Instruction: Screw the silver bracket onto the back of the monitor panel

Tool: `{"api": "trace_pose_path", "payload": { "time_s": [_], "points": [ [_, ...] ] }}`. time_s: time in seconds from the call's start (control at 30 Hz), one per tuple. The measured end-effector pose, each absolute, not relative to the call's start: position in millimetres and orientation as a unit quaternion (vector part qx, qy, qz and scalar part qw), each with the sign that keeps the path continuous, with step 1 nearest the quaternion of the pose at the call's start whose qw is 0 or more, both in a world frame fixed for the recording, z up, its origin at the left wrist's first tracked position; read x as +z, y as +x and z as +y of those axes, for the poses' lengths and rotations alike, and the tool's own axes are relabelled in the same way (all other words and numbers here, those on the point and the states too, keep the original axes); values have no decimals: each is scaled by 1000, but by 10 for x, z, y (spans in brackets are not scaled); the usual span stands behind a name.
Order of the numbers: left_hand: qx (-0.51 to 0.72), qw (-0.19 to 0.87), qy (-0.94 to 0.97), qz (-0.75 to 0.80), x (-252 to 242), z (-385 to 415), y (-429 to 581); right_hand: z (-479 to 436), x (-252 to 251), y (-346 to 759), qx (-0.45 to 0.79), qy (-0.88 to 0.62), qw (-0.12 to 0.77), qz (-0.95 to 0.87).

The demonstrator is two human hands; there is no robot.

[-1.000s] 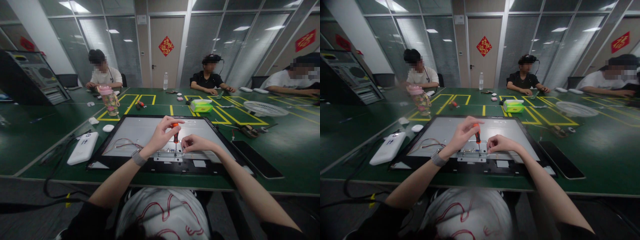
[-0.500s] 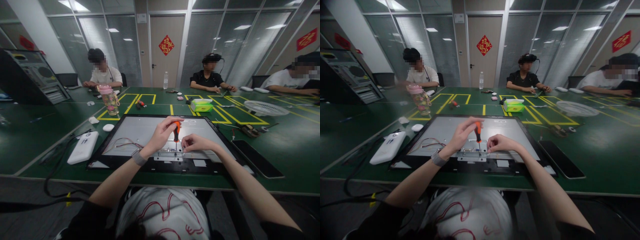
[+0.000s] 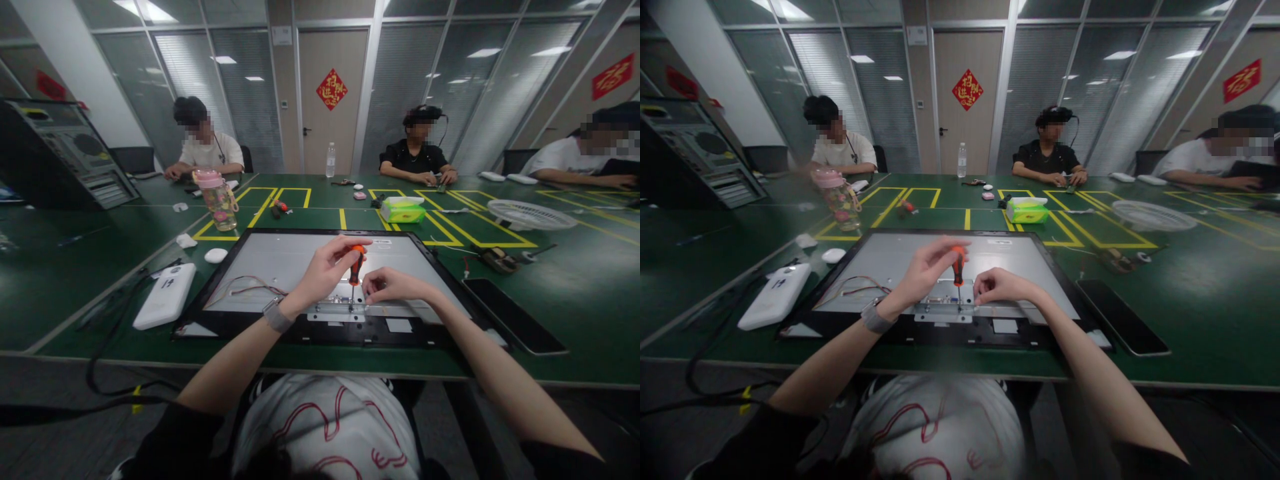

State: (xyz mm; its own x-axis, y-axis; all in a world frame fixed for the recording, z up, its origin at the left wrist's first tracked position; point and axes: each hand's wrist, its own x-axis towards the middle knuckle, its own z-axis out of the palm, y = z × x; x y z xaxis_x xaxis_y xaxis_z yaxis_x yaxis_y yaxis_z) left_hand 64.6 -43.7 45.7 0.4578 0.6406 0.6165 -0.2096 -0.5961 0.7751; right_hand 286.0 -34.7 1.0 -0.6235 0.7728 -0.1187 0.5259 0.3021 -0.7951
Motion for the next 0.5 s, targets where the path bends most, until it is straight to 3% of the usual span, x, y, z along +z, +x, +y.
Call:
{"api": "trace_pose_path", "payload": {
  "time_s": [0.5],
  "points": [
    [510, 402, 748, 139, 472, -460, 644, -354, 15, 2860, 422, -412, 144, -794]
  ]
}}
